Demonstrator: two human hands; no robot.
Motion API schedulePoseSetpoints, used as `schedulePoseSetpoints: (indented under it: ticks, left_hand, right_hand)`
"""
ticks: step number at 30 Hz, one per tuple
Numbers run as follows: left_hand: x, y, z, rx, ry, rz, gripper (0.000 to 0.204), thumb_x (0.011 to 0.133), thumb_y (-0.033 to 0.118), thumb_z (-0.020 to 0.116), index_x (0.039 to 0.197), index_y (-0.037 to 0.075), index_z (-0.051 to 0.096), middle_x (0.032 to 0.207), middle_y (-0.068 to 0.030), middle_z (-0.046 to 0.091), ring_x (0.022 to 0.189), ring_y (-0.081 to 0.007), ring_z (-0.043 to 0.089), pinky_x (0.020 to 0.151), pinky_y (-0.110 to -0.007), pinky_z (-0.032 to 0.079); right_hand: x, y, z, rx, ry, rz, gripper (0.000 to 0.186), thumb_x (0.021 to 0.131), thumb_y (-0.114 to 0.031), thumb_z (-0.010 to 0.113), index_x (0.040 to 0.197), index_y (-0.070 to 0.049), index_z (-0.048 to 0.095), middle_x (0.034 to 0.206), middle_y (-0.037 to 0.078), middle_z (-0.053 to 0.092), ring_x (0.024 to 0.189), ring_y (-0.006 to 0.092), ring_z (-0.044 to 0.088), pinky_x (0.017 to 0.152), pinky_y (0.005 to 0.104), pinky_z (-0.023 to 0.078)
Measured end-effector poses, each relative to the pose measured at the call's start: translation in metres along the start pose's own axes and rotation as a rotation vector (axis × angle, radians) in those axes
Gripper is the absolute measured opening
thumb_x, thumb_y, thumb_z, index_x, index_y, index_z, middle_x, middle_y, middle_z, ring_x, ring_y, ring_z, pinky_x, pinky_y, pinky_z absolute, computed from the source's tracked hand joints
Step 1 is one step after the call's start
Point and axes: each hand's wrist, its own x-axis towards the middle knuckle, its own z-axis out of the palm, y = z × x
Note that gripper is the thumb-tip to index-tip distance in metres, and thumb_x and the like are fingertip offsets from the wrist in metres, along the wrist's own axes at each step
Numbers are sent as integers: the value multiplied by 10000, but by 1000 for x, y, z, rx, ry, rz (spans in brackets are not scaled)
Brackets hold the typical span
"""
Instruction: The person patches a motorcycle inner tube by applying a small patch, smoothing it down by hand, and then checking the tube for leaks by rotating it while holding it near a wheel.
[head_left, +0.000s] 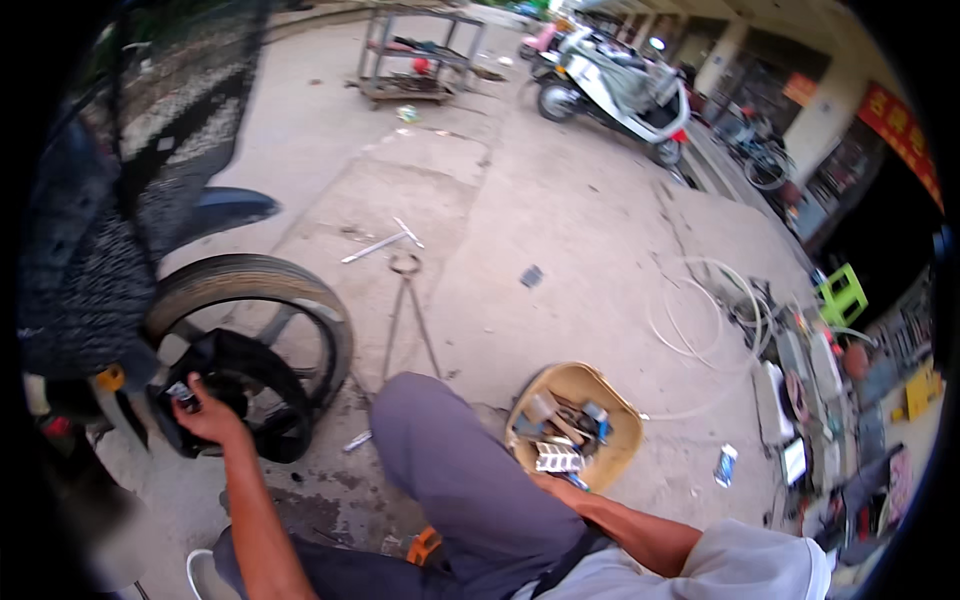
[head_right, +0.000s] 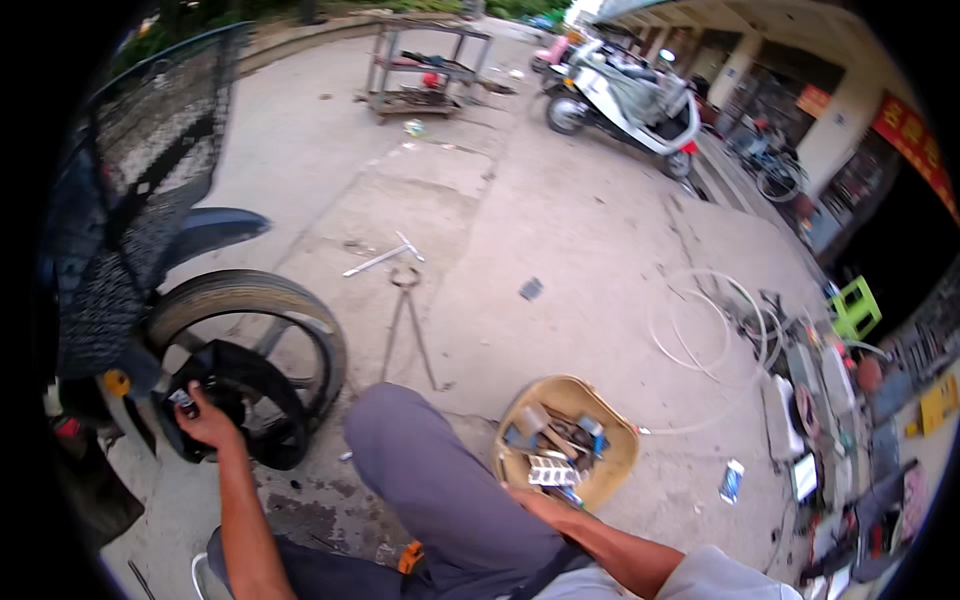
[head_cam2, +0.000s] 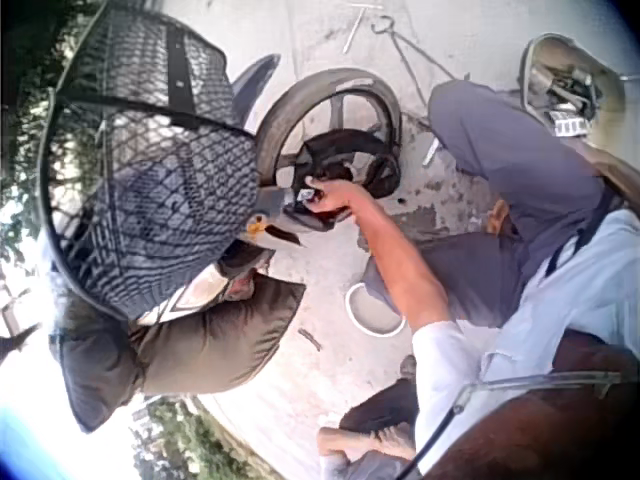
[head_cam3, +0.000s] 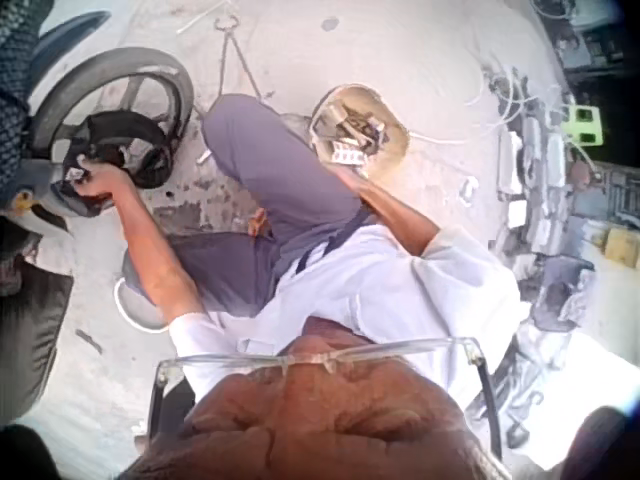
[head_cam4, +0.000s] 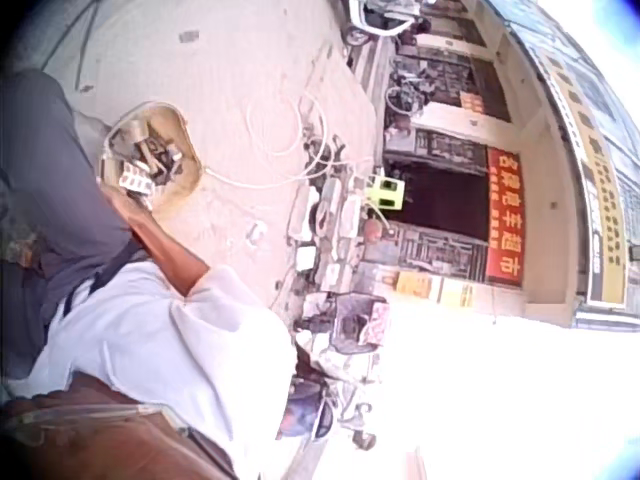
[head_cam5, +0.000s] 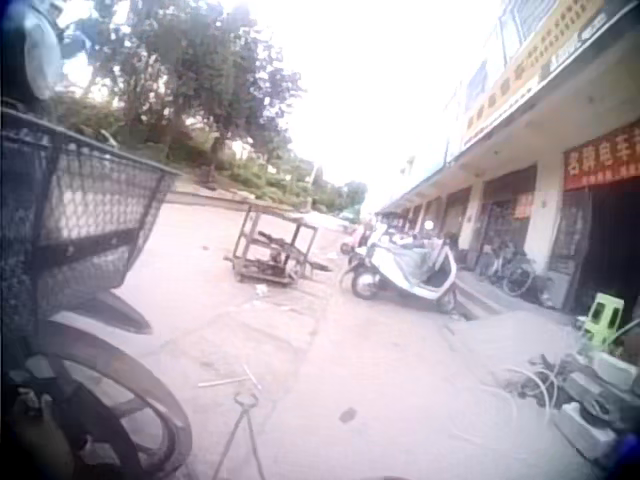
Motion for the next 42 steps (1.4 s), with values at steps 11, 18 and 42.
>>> schedulePoseSetpoints:
  ticks: [11,18,42]
  left_hand:
    - [56,-9,-10,153,3,-109,867,715,583,845,1258,-52,614,1225,-241,654,1060,-366,649,917,-426,520]
    - [61,-21,-11,170,39,-66,869,722,579,841,1252,-70,611,1197,-255,666,1065,-374,653,937,-416,516]
    - [71,-29,-14,248,14,32,857,734,592,827,1204,-97,633,1157,-268,677,1009,-363,668,903,-417,531]
  right_hand:
    - [3,70,-63,-544,-59,-104,384,1001,-340,538,1103,-16,716,1029,120,720,949,208,648,883,330,495]
    - [25,66,-103,-377,577,-228,263,907,-174,661,1104,-4,694,957,112,727,868,192,677,803,334,538]
    - [106,111,-121,163,677,-107,327,862,-94,694,1161,-14,587,930,110,678,806,230,695,672,334,559]
